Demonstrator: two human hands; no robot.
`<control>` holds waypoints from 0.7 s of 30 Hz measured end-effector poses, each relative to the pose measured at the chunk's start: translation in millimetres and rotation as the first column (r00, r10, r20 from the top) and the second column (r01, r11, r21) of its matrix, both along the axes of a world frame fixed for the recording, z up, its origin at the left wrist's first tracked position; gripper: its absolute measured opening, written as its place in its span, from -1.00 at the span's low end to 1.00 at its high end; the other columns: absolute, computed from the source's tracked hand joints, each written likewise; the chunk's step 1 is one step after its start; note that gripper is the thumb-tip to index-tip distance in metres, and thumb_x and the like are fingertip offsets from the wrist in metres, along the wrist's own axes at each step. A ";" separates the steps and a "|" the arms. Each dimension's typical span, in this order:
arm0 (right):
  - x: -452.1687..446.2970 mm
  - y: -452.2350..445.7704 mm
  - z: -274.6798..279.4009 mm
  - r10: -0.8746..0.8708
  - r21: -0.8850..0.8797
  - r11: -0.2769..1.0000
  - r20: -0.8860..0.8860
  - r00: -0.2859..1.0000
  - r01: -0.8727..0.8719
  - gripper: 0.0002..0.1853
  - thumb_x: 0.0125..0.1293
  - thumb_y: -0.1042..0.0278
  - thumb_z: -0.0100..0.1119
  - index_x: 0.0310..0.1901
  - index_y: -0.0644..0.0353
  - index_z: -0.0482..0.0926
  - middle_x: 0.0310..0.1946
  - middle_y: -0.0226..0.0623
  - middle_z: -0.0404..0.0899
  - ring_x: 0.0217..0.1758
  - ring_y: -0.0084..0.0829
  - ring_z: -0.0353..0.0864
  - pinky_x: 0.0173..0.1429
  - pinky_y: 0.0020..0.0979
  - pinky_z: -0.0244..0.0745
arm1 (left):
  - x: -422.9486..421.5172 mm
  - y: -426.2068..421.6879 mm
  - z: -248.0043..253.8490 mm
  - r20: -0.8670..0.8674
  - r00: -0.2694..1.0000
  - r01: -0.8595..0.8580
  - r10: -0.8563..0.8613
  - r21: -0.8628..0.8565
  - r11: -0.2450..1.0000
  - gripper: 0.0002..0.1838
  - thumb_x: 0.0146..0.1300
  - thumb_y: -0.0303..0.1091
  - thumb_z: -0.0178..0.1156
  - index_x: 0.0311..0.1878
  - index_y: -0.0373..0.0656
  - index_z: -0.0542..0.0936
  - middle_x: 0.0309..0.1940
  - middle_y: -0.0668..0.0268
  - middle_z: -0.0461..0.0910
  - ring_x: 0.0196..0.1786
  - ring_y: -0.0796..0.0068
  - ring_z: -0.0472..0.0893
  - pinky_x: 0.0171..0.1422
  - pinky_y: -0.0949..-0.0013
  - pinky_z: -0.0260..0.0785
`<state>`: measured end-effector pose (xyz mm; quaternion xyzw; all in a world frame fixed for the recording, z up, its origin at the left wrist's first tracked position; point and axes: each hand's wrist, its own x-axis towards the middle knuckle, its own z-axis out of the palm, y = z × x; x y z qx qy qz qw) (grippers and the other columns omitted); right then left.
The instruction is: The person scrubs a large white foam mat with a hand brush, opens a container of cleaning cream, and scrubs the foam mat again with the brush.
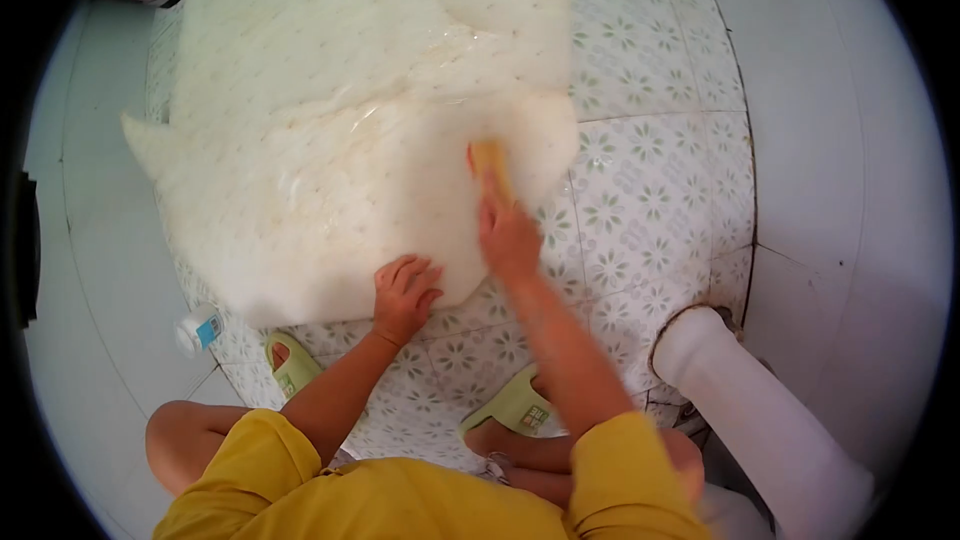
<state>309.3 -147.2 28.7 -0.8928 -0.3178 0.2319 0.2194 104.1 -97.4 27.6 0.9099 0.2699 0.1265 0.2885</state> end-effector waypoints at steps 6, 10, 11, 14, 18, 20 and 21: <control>-91.1 -25.5 17.4 0.016 -0.124 0.992 0.069 0.997 -0.007 -0.47 0.36 0.07 0.02 0.37 -0.32 0.30 -0.43 -0.02 0.52 -0.46 0.01 0.57 -0.39 -0.06 0.49 | -13.4 15.6 -7.1 0.039 0.996 0.086 -0.086 0.013 0.996 -0.67 -0.01 -0.35 0.36 -0.10 -0.02 0.63 -0.03 0.43 0.58 0.13 0.38 0.51 0.13 0.25 0.25; -31.7 -3.6 2.7 -0.076 -0.071 0.993 0.184 0.980 0.090 -0.46 0.36 0.09 0.02 0.38 -0.32 0.28 -0.46 -0.03 0.50 -0.51 -0.02 0.54 -0.43 -0.09 0.47 | -17.1 21.8 -4.5 0.101 0.986 0.138 -0.131 -0.064 0.988 -0.68 -0.01 -0.44 0.36 -0.11 -0.05 0.64 -0.01 0.35 0.59 0.14 0.31 0.52 0.17 0.21 0.30; -32.1 -3.5 -1.4 -0.137 -0.007 0.990 0.173 0.975 0.140 -0.46 0.36 0.10 0.01 0.39 -0.32 0.27 -0.47 -0.04 0.50 -0.53 -0.03 0.52 -0.45 -0.10 0.46 | -16.3 23.4 -4.0 0.105 0.985 0.143 -0.135 -0.076 0.987 -0.69 0.00 -0.46 0.35 -0.11 -0.06 0.65 0.00 0.33 0.59 0.15 0.31 0.52 0.18 0.21 0.31; -106.4 -42.3 -4.3 -0.043 -0.086 0.994 0.206 0.978 0.062 -0.47 0.37 0.09 -0.02 0.38 -0.35 0.28 -0.50 -0.06 0.49 -0.54 -0.06 0.54 -0.48 -0.10 0.47 | -19.5 24.5 -6.1 0.133 0.982 0.142 -0.137 -0.033 0.989 -0.75 0.03 -0.51 0.33 -0.17 -0.07 0.68 -0.06 0.32 0.62 0.12 0.32 0.56 0.15 0.24 0.35; -64.4 -19.3 -5.1 0.130 -0.210 0.976 0.324 0.937 -0.063 -0.48 0.35 0.06 0.02 0.35 -0.42 0.32 -0.47 -0.06 0.52 -0.60 -0.11 0.53 -0.51 -0.13 0.49 | -27.5 25.1 -12.6 0.189 0.978 0.110 -0.090 -0.098 0.989 -0.83 0.05 -0.50 0.27 -0.25 -0.10 0.68 -0.13 0.34 0.65 0.10 0.37 0.59 0.13 0.28 0.38; -18.8 14.5 10.2 -0.004 -0.122 0.992 0.283 0.959 0.040 -0.46 0.34 0.08 0.06 0.37 -0.38 0.30 -0.54 -0.05 0.51 -0.57 -0.04 0.54 -0.48 -0.09 0.47 | -25.1 29.4 -16.6 0.214 0.970 0.138 -0.112 -0.114 0.984 -0.87 0.07 -0.52 0.26 -0.29 -0.12 0.69 -0.15 0.32 0.67 0.11 0.38 0.60 0.13 0.29 0.40; -25.8 16.9 7.9 -0.045 -0.084 0.994 0.238 0.970 0.067 -0.45 0.34 0.09 0.06 0.37 -0.37 0.29 -0.55 -0.04 0.51 -0.56 -0.03 0.55 -0.47 -0.09 0.47 | -25.6 29.7 -15.1 0.212 0.971 0.138 -0.112 -0.112 0.984 -0.87 0.07 -0.52 0.26 -0.29 -0.12 0.69 -0.15 0.32 0.67 0.11 0.38 0.60 0.13 0.29 0.40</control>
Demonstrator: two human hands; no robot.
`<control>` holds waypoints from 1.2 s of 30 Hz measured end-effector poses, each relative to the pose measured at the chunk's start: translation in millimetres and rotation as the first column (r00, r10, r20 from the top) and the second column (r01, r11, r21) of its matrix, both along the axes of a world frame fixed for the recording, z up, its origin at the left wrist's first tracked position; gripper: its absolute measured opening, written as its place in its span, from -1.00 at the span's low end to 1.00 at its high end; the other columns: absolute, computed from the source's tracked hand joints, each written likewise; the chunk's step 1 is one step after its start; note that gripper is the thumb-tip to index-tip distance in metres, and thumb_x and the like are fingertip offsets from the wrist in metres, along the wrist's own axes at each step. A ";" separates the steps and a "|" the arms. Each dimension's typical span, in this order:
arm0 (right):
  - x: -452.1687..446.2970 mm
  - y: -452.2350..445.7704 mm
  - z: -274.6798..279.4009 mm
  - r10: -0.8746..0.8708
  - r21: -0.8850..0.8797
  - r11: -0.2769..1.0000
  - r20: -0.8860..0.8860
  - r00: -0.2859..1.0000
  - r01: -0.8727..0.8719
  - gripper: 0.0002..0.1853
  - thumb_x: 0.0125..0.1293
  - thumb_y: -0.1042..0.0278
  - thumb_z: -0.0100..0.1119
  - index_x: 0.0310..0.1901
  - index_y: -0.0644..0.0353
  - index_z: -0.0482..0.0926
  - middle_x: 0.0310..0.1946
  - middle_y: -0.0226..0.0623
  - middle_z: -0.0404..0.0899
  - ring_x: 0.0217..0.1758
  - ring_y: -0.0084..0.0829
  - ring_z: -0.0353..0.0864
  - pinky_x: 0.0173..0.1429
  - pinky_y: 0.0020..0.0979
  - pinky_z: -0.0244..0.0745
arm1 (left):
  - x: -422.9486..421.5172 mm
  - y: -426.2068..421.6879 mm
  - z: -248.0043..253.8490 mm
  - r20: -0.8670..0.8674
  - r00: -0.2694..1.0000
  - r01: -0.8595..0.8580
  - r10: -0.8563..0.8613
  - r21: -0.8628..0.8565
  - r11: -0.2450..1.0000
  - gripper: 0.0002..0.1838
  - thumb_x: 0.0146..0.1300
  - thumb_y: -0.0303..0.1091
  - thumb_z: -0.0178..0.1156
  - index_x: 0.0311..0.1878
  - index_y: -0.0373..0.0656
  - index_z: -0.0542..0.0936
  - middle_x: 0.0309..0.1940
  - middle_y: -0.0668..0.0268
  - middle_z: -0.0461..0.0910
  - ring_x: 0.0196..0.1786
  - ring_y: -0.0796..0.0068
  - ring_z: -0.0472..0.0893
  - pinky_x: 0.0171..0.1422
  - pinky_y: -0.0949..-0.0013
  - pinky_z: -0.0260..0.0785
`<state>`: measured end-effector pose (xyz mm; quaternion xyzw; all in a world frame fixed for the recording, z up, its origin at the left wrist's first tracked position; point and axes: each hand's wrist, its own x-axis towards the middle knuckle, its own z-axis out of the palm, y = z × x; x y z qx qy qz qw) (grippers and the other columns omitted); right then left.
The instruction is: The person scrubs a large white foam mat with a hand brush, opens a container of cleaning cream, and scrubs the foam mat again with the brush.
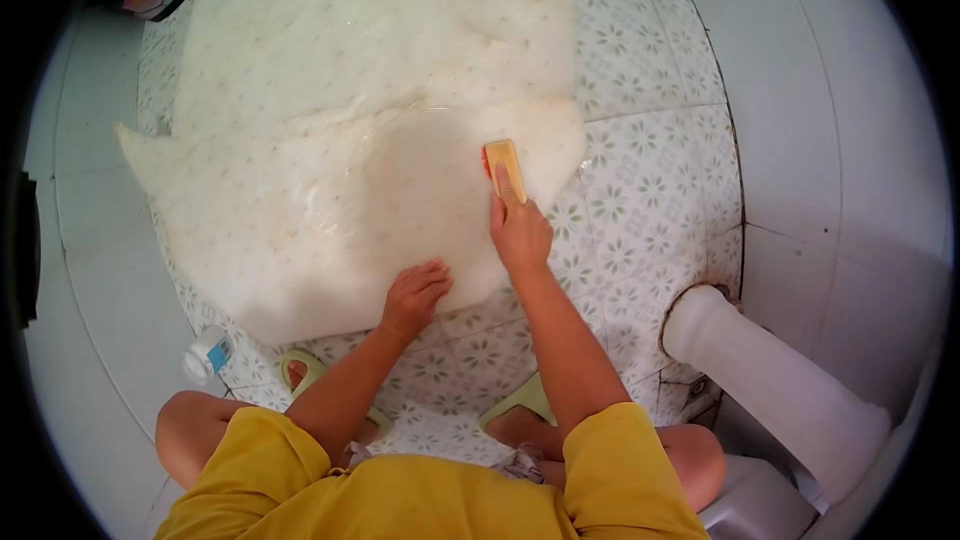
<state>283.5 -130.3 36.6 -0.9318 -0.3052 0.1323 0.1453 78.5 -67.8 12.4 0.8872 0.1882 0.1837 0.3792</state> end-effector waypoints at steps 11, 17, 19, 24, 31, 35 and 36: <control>-23.5 -9.5 -1.5 0.025 -0.024 0.999 -0.012 1.000 -0.025 -0.37 0.31 0.09 0.09 0.41 -0.46 0.19 -0.59 -0.04 0.53 -0.56 -0.02 0.58 -0.44 -0.06 0.51 | -3.5 0.9 22.0 -0.105 0.989 0.122 -0.107 0.153 0.981 -0.64 -0.02 -0.59 0.13 -0.08 -0.18 0.62 0.10 0.20 0.53 0.23 0.24 0.47 0.25 0.25 0.33; -32.8 -6.1 -10.5 -0.037 0.053 0.998 -0.030 0.999 0.039 -0.36 0.30 0.09 0.09 0.41 -0.47 0.18 -0.61 -0.05 0.51 -0.53 0.02 0.58 -0.39 -0.05 0.51 | -18.2 3.0 22.0 -0.180 0.983 0.063 -0.032 0.173 0.983 -0.60 0.02 -0.54 0.21 0.01 -0.14 0.60 0.08 0.24 0.52 0.16 0.22 0.46 0.24 0.22 0.34; -32.0 -4.3 -1.6 -0.035 0.024 0.999 -0.067 0.997 0.037 -0.33 0.27 0.13 0.11 0.42 -0.43 0.17 -0.57 -0.03 0.53 -0.49 0.03 0.58 -0.35 -0.06 0.51 | -16.8 3.0 22.9 -0.175 0.984 0.057 -0.028 0.166 0.985 -0.61 0.03 -0.53 0.22 0.00 -0.14 0.61 0.07 0.25 0.52 0.16 0.22 0.47 0.24 0.22 0.35; -47.2 -12.7 23.7 -0.048 0.073 0.996 -0.145 0.988 0.059 -0.19 0.15 0.33 0.17 0.46 -0.27 0.12 -0.36 0.06 0.55 -0.31 0.02 0.60 -0.22 -0.08 0.51 | -13.5 6.2 19.9 -0.128 0.992 0.037 -0.016 0.161 0.986 -0.66 0.02 -0.53 0.24 -0.06 -0.15 0.62 0.00 0.30 0.57 0.10 0.26 0.50 0.17 0.25 0.38; -75.6 -30.4 19.3 -0.046 0.353 0.926 -0.242 0.969 0.132 -0.11 0.03 0.64 0.08 0.47 0.02 0.08 -0.09 -0.01 0.57 -0.19 -0.18 0.62 -0.08 -0.27 0.54 | 2.2 8.9 21.4 -0.180 0.983 -0.032 0.042 0.055 0.998 -0.72 -0.02 -0.57 0.24 -0.16 -0.15 0.63 -0.19 0.33 0.60 -0.07 0.28 0.52 0.02 0.27 0.40; -64.7 -23.1 27.8 -0.100 0.378 0.720 -0.774 0.625 0.583 -0.11 0.04 0.66 0.09 0.48 0.10 0.04 -0.09 -0.15 0.57 -0.33 -0.44 0.59 -0.27 -0.43 0.53 | 16.8 11.7 34.6 -0.135 0.991 -0.041 0.002 -0.291 0.956 -0.64 -0.04 -0.63 0.13 -0.15 -0.07 0.64 -0.19 0.32 0.61 -0.07 0.25 0.53 0.16 0.16 0.32; -61.6 -22.0 30.1 -0.073 0.356 0.678 -0.838 0.541 0.643 -0.10 0.04 0.66 0.09 0.48 0.11 0.03 -0.10 -0.19 0.58 -0.37 -0.50 0.57 -0.31 -0.46 0.52 | 18.5 8.4 39.6 -0.134 0.991 -0.036 -0.004 -0.292 0.956 -0.64 -0.04 -0.63 0.13 -0.15 -0.07 0.64 -0.19 0.32 0.61 -0.07 0.25 0.53 0.16 0.16 0.32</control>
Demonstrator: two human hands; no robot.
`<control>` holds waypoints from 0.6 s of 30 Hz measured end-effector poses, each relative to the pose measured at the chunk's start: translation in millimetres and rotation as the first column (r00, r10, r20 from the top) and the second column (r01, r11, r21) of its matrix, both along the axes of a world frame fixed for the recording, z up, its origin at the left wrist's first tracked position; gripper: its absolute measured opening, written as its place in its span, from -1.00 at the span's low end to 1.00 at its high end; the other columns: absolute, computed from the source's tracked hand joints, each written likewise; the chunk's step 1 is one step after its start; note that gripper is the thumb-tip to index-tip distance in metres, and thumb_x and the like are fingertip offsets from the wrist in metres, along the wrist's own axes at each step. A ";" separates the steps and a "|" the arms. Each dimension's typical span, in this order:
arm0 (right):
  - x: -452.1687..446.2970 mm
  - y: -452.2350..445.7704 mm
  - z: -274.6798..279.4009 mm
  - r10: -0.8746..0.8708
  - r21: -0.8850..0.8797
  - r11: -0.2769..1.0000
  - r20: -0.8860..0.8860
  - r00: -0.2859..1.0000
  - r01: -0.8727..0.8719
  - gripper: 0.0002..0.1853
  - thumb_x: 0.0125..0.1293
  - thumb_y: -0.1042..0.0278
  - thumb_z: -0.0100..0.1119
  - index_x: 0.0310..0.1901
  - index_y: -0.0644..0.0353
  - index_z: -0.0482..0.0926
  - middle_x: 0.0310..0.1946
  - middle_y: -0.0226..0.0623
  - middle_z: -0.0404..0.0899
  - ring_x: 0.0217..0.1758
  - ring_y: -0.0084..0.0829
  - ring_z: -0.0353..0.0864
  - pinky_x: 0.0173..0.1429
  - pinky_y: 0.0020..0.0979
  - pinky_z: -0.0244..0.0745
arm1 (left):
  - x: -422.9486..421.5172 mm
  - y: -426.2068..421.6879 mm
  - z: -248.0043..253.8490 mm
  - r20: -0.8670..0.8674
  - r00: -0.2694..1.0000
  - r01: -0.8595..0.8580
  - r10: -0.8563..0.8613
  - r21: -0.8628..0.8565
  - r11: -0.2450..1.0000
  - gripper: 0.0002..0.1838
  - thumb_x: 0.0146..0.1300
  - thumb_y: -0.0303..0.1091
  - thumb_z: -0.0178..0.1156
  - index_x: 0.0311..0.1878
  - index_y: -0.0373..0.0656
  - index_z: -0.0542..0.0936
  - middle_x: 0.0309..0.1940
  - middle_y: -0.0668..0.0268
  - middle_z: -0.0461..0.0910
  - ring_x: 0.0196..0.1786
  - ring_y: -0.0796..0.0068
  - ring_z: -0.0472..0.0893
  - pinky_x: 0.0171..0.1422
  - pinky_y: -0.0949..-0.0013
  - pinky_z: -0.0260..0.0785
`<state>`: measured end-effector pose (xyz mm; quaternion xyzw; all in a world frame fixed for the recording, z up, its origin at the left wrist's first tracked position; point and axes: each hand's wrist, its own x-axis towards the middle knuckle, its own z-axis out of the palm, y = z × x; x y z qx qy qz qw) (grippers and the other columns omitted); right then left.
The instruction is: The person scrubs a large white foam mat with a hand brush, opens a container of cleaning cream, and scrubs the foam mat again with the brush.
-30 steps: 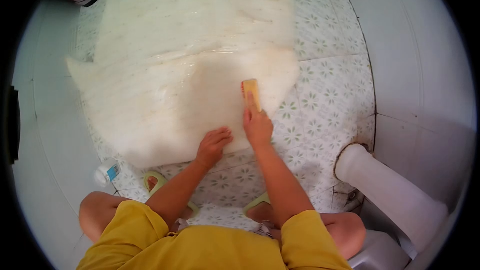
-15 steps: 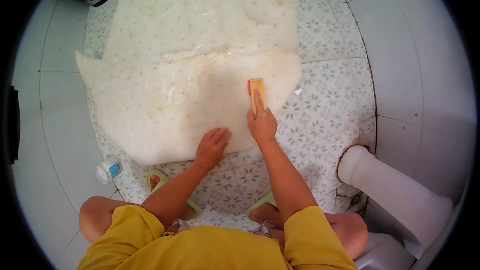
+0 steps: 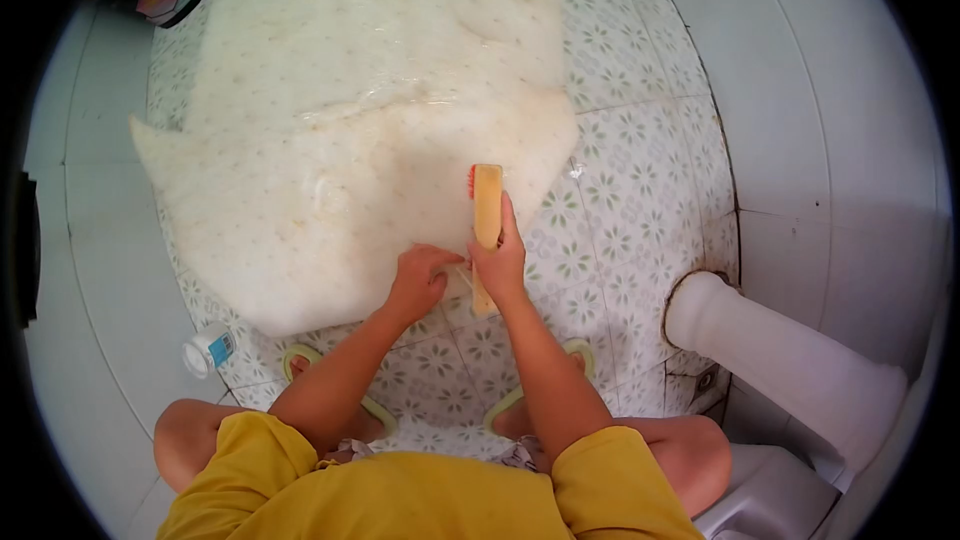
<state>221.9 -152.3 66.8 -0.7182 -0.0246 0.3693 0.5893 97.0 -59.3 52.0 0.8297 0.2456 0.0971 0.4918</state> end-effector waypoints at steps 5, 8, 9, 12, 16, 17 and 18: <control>5.5 -3.9 -18.1 0.066 -0.091 0.995 0.212 0.975 -0.048 -0.10 0.09 0.67 0.08 0.50 0.01 -0.01 -0.10 -0.23 0.56 -0.36 -0.52 0.55 -0.34 -0.47 0.53 | 5.0 13.0 12.8 -0.349 0.854 0.289 -0.385 -0.295 0.910 -0.66 -0.08 -0.54 0.06 -0.28 0.01 0.72 -0.23 0.34 0.68 -0.03 0.29 0.55 0.37 -0.06 0.02; 11.4 -2.7 -5.7 0.060 -0.204 0.979 0.164 0.985 -0.026 -0.10 0.09 0.57 0.11 0.49 -0.05 0.00 -0.09 -0.14 0.60 -0.32 -0.38 0.62 -0.25 -0.39 0.55 | 6.9 15.7 27.6 -0.477 0.551 0.610 -0.684 -0.330 0.721 -0.67 -0.11 -0.55 0.05 -0.36 0.02 0.74 -0.32 0.32 0.70 -0.01 0.37 0.55 0.36 0.01 0.08; 13.5 -2.8 -0.8 0.106 -0.292 0.954 0.134 0.985 -0.063 -0.11 0.11 0.53 0.12 0.49 -0.09 0.00 -0.09 -0.10 0.61 -0.28 -0.28 0.65 -0.20 -0.33 0.57 | 8.6 17.5 31.3 -0.481 0.549 0.610 -0.683 -0.328 0.721 -0.67 -0.11 -0.55 0.05 -0.36 0.02 0.74 -0.32 0.32 0.70 -0.01 0.37 0.55 0.36 0.01 0.08; 14.5 -8.7 -19.2 0.212 -0.340 0.935 0.313 0.926 -0.099 -0.12 0.13 0.44 0.14 0.49 -0.11 -0.02 -0.09 0.01 0.62 -0.17 -0.03 0.65 -0.07 -0.21 0.55 | 11.6 21.2 32.6 -0.432 0.572 0.561 -0.697 -0.414 0.717 -0.65 -0.10 -0.61 0.05 -0.30 -0.04 0.72 -0.22 0.29 0.68 0.07 0.32 0.53 0.38 0.05 0.09; 14.8 -8.2 -19.9 0.231 -0.382 0.917 0.284 0.930 -0.111 -0.18 0.23 0.44 0.12 0.50 -0.11 -0.02 -0.11 -0.17 0.62 -0.36 -0.43 0.60 -0.25 -0.37 0.56 | 6.7 19.7 21.9 -0.323 0.919 0.296 -0.224 0.192 0.936 -0.57 -0.06 -0.56 0.25 -0.02 -0.16 0.59 0.10 0.21 0.51 0.22 0.23 0.42 0.36 0.12 0.14; 14.3 -7.4 -19.3 0.236 -0.380 0.920 0.350 0.906 -0.093 -0.20 0.25 0.39 0.12 0.50 -0.12 -0.01 -0.12 -0.16 0.63 -0.36 -0.36 0.61 -0.19 -0.35 0.55 | 5.4 18.3 21.7 -0.325 0.937 0.239 -0.129 0.326 0.915 -0.48 -0.05 -0.52 0.32 0.08 -0.19 0.52 0.18 0.21 0.44 0.26 0.23 0.37 0.35 0.13 0.16; 14.2 -5.0 -16.8 0.241 -0.376 0.923 0.413 0.878 -0.077 -0.21 0.28 0.33 0.12 0.50 -0.12 -0.01 -0.14 -0.15 0.64 -0.36 -0.30 0.61 -0.13 -0.32 0.54 | 2.5 17.0 19.4 -0.324 0.937 0.237 -0.127 0.327 0.915 -0.48 -0.05 -0.52 0.32 0.08 -0.19 0.52 0.18 0.21 0.44 0.26 0.23 0.37 0.35 0.13 0.16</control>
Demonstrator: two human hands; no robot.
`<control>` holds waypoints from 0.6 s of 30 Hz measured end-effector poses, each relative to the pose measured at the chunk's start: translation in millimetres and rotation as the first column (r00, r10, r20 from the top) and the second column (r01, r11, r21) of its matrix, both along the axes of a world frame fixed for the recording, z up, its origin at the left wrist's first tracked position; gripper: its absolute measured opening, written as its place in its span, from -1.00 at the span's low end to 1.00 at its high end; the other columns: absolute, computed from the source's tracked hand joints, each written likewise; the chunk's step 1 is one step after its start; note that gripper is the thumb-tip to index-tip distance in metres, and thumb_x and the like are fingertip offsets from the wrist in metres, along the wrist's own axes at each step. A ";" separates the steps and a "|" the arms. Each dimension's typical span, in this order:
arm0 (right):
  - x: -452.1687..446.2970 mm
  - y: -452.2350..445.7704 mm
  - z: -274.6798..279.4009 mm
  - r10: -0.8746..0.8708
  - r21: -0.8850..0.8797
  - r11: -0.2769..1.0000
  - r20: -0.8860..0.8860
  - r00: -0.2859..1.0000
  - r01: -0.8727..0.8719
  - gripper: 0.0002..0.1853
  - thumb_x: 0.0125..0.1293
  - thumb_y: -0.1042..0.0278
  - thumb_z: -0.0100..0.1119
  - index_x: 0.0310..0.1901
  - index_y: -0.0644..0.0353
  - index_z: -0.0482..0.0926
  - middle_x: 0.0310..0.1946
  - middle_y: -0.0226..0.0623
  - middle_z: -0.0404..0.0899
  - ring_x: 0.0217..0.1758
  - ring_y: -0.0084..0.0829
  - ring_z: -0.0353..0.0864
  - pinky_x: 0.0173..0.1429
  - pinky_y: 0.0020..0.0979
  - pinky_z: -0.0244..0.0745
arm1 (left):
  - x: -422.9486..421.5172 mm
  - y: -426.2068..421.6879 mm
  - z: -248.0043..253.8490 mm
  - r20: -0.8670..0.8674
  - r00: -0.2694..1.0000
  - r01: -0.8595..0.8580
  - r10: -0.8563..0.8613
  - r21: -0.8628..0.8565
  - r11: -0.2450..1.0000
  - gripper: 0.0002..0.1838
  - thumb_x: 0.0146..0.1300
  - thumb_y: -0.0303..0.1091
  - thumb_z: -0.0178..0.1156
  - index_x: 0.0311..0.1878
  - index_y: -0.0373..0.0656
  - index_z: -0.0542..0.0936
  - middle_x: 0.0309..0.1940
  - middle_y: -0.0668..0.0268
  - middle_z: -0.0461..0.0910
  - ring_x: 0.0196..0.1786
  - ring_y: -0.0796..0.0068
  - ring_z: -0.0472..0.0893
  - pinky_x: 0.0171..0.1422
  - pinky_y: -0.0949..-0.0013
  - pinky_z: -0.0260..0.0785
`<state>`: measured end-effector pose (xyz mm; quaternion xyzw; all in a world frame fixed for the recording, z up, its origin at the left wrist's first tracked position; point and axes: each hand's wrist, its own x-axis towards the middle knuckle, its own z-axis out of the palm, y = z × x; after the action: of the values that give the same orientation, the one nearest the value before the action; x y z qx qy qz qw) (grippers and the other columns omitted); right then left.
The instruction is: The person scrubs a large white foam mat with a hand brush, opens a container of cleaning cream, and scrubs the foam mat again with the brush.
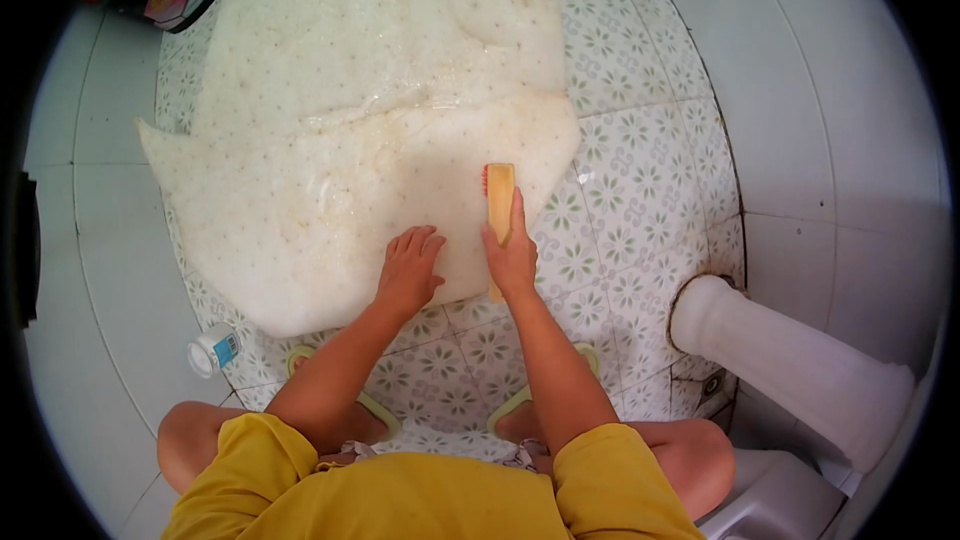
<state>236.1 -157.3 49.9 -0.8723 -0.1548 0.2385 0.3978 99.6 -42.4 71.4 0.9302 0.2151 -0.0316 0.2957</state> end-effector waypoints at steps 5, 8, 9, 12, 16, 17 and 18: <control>3.7 8.7 10.6 0.012 -0.080 0.997 -0.006 1.000 -0.013 -0.24 0.30 0.22 0.11 0.49 -0.15 0.00 -0.24 0.06 0.63 -0.27 0.07 0.62 -0.14 -0.14 0.49 | -22.5 -7.9 -24.1 0.124 0.990 -0.079 0.071 0.059 0.995 -0.34 -0.14 -0.39 0.46 0.14 -0.17 0.51 0.24 0.18 0.41 0.34 0.18 0.32 0.38 0.17 0.18; -8.2 7.2 -8.6 0.059 -0.162 0.986 0.083 0.995 -0.045 -0.27 0.31 0.16 0.09 0.49 -0.17 0.04 -0.40 0.03 0.59 -0.36 0.05 0.59 -0.24 -0.11 0.47 | -27.1 -7.1 -23.9 0.158 0.983 -0.107 0.096 0.060 0.992 -0.31 -0.16 -0.36 0.47 0.16 -0.17 0.51 0.23 0.20 0.43 0.33 0.18 0.34 0.38 0.17 0.18; -13.3 8.4 -11.8 0.099 -0.207 0.977 0.189 0.977 -0.059 -0.27 0.32 0.13 0.09 0.48 -0.18 0.05 -0.48 0.00 0.56 -0.40 0.03 0.58 -0.28 -0.10 0.46 | -27.1 -6.3 -24.1 0.158 0.983 -0.107 0.097 0.060 0.992 -0.31 -0.16 -0.36 0.47 0.16 -0.17 0.51 0.23 0.20 0.43 0.33 0.18 0.34 0.38 0.17 0.18; -19.0 11.0 -17.5 0.056 -0.219 0.976 0.203 0.978 -0.010 -0.28 0.32 0.13 0.09 0.48 -0.22 0.06 -0.56 -0.03 0.51 -0.43 0.01 0.57 -0.31 -0.08 0.46 | -28.5 -2.9 -25.5 0.169 0.979 -0.116 0.112 0.013 0.993 -0.31 -0.17 -0.36 0.48 0.15 -0.17 0.51 0.21 0.22 0.46 0.32 0.18 0.35 0.38 0.17 0.19; -11.0 11.9 -14.6 0.069 -0.234 0.972 0.175 0.982 -0.026 -0.24 0.28 0.22 0.13 0.49 -0.24 0.04 -0.51 -0.01 0.52 -0.41 0.02 0.57 -0.28 -0.06 0.46 | -28.1 -4.9 -25.4 0.173 0.976 -0.130 0.130 -0.011 0.991 -0.31 -0.16 -0.37 0.47 0.15 -0.17 0.51 0.21 0.24 0.47 0.32 0.17 0.35 0.38 0.17 0.19; -9.6 11.1 -13.4 0.088 -0.243 0.969 0.171 0.981 -0.044 -0.20 0.25 0.27 0.15 0.49 -0.25 0.02 -0.47 0.01 0.51 -0.37 0.03 0.57 -0.26 -0.06 0.47 | -28.1 -5.0 -24.9 0.177 0.975 -0.132 0.133 -0.018 0.991 -0.32 -0.16 -0.37 0.47 0.15 -0.16 0.52 0.22 0.24 0.46 0.32 0.17 0.35 0.38 0.17 0.19; -8.3 11.1 -10.9 0.108 -0.254 0.965 0.167 0.980 -0.063 -0.17 0.22 0.32 0.17 0.49 -0.27 0.00 -0.43 0.02 0.51 -0.34 0.05 0.57 -0.23 -0.06 0.48 | -28.2 -4.6 -24.5 0.177 0.975 -0.132 0.133 -0.019 0.991 -0.32 -0.16 -0.37 0.47 0.15 -0.16 0.52 0.22 0.24 0.46 0.32 0.17 0.35 0.38 0.17 0.19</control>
<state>227.8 -146.2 39.1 -0.9255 -0.1967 0.1932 0.2597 71.4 -47.0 46.9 0.9118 0.2493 0.0704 0.3185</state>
